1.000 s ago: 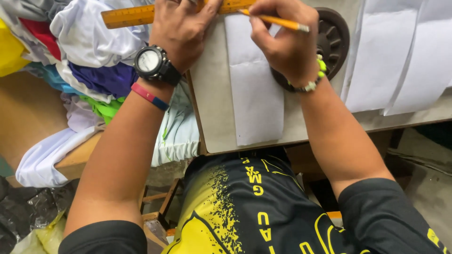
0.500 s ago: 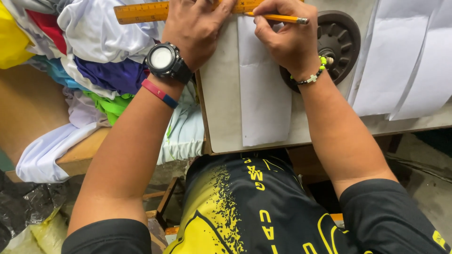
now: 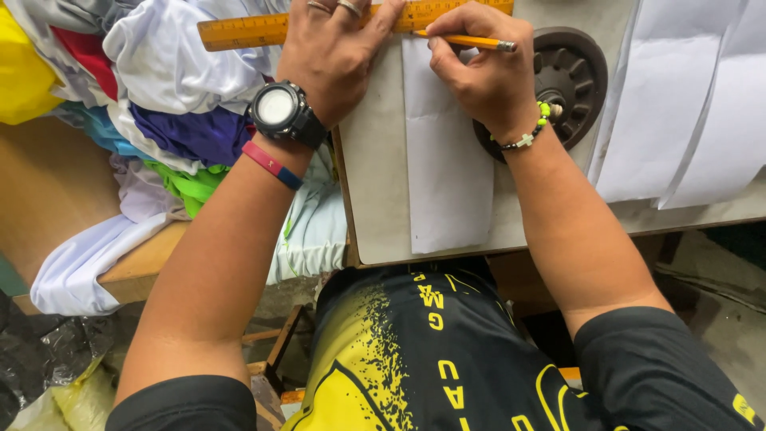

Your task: The person uses a circular metal object as a template to cut a large sheet of white fabric with scissors. They then use a ruler and pencil to measure and mark the cut fabric strips before trimming them further.

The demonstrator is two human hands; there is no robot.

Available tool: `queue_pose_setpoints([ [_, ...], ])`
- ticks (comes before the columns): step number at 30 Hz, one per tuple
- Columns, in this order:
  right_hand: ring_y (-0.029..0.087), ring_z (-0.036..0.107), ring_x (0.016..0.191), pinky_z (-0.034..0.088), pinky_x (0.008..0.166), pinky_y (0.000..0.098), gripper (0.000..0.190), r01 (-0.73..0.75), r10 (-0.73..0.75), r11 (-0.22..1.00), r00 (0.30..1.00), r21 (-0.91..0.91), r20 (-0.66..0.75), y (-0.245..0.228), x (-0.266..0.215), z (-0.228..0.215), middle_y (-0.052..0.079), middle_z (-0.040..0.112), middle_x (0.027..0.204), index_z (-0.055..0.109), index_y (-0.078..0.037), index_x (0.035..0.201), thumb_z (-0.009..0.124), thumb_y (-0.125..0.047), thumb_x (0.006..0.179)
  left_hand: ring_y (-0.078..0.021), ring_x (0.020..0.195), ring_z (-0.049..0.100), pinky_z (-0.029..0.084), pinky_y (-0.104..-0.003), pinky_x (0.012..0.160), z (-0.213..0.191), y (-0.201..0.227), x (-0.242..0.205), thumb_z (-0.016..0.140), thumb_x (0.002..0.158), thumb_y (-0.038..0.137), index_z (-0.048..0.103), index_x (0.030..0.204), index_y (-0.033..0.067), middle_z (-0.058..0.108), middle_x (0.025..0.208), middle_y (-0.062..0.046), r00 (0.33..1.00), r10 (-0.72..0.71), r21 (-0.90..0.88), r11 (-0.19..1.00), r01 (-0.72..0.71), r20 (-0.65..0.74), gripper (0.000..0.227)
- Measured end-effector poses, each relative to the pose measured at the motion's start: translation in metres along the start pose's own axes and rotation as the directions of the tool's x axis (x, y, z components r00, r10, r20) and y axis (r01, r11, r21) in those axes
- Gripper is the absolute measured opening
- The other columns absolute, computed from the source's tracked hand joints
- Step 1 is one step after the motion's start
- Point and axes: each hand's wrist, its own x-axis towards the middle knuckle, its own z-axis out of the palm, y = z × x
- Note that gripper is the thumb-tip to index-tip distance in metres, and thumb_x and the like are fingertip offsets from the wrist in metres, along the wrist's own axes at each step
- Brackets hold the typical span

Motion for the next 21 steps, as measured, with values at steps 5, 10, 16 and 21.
queue_pose_setpoints([
  [5,0.018,0.057,0.065,0.047,0.062,0.029,0.009,-0.028,0.027,0.995,1.0,0.094,0.011,-0.003,0.003,-0.005,0.011,0.072,0.085,0.072,0.003,0.096,0.068,0.01,0.094,-0.0343,0.11,0.054,0.051,-0.049,0.078,-0.001,0.001,0.0,0.065,0.101,0.008,0.063,0.143,0.0173,0.053,0.133,-0.01,1.0,-0.024,0.017,1.0,0.024,-0.001,0.044],
  [10,0.024,0.066,0.077,0.055,0.07,0.0303,0.005,-0.079,0.212,0.878,0.948,0.473,-0.236,-0.01,0.028,-0.038,0.016,0.064,0.095,0.059,0.0,0.107,0.061,0.002,0.103,-0.0305,0.101,0.053,0.053,-0.046,0.082,-0.007,-0.045,0.031,0.067,0.111,0.009,0.064,0.137,0.007,0.052,0.117,-0.009,0.961,-0.081,-0.131,0.99,0.047,-0.263,0.027],
  [16,0.03,0.066,0.08,0.058,0.075,0.0352,0.005,-0.114,0.226,0.937,0.917,0.329,-0.328,0.004,0.041,-0.074,0.021,0.06,0.09,0.056,0.005,0.107,0.055,0.008,0.103,-0.0282,0.091,0.052,0.047,-0.042,0.068,0.01,-0.098,0.08,0.061,0.107,0.008,0.069,0.124,0.0127,0.056,0.103,-0.008,0.933,-0.065,0.08,0.992,0.1,-0.355,0.02],
  [21,0.026,0.07,0.085,0.062,0.081,0.0318,0.006,-0.21,0.292,0.931,0.919,0.297,-0.265,0.018,0.054,-0.088,0.019,0.065,0.095,0.059,0.005,0.11,0.059,0.007,0.104,-0.0291,0.087,0.054,0.047,-0.043,0.066,0.041,-0.122,0.116,0.062,0.105,0.01,0.07,0.119,0.0139,0.058,0.099,-0.008,0.942,-0.035,0.071,0.996,0.062,-0.334,0.016],
])
